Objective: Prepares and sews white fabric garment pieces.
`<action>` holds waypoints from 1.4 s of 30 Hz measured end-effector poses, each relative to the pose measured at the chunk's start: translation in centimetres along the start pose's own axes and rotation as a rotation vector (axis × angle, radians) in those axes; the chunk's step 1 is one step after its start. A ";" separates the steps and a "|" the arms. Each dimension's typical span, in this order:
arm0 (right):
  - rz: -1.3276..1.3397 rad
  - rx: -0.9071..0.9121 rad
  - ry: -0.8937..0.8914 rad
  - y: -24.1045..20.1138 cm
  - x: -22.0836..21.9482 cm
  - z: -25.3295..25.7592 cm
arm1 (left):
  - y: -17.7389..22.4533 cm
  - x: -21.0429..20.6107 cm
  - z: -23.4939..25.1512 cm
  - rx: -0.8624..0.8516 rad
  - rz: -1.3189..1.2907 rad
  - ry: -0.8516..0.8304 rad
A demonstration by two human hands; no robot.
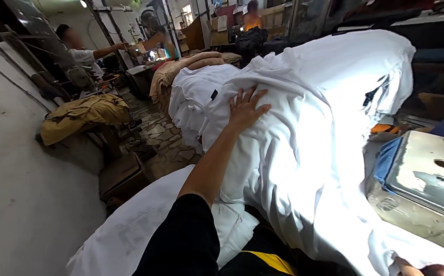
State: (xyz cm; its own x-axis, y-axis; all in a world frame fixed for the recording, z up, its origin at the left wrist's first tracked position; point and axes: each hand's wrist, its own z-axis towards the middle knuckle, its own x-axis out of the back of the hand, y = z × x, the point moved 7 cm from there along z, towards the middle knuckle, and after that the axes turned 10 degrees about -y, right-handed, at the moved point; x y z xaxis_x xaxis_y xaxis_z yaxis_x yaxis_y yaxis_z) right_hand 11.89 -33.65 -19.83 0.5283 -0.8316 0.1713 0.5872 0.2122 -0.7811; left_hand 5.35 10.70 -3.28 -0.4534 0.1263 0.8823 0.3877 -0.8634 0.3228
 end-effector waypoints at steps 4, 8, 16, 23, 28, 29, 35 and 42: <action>-0.028 -0.010 0.028 -0.3 -0.1 0.1 | -0.1 -0.1 0.0 -0.010 -0.003 0.013; -0.018 -0.005 0.040 0.0 -0.2 0.0 | -0.4 -0.2 0.1 -0.001 0.000 0.012; -0.037 -0.024 0.043 -0.8 -0.4 0.2 | -0.3 -0.1 0.0 -0.010 -0.007 0.015; -0.028 -0.031 0.071 -0.6 -0.4 0.1 | -0.5 -0.3 0.0 -0.025 0.007 0.052; -0.037 -0.013 0.074 -0.8 -0.4 0.2 | -0.5 -0.4 0.1 -0.023 0.011 0.044; -0.042 -0.010 0.075 -0.9 -0.4 0.2 | -0.6 -0.4 0.1 -0.024 0.013 0.046; 0.031 -0.047 0.088 -1.8 -0.8 0.5 | -0.5 -0.2 0.1 -0.033 0.012 0.055; 0.031 -0.042 0.109 -1.8 -0.9 0.4 | 2.9 0.3 -4.8 -0.051 -0.319 0.061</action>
State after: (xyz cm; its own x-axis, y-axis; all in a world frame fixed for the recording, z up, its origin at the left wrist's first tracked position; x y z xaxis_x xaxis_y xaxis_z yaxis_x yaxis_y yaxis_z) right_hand 10.63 -33.07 -18.34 0.4751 -0.8761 0.0820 0.5441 0.2193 -0.8098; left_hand 2.46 5.89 -3.70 -0.5938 0.3663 0.7164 0.1778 -0.8086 0.5608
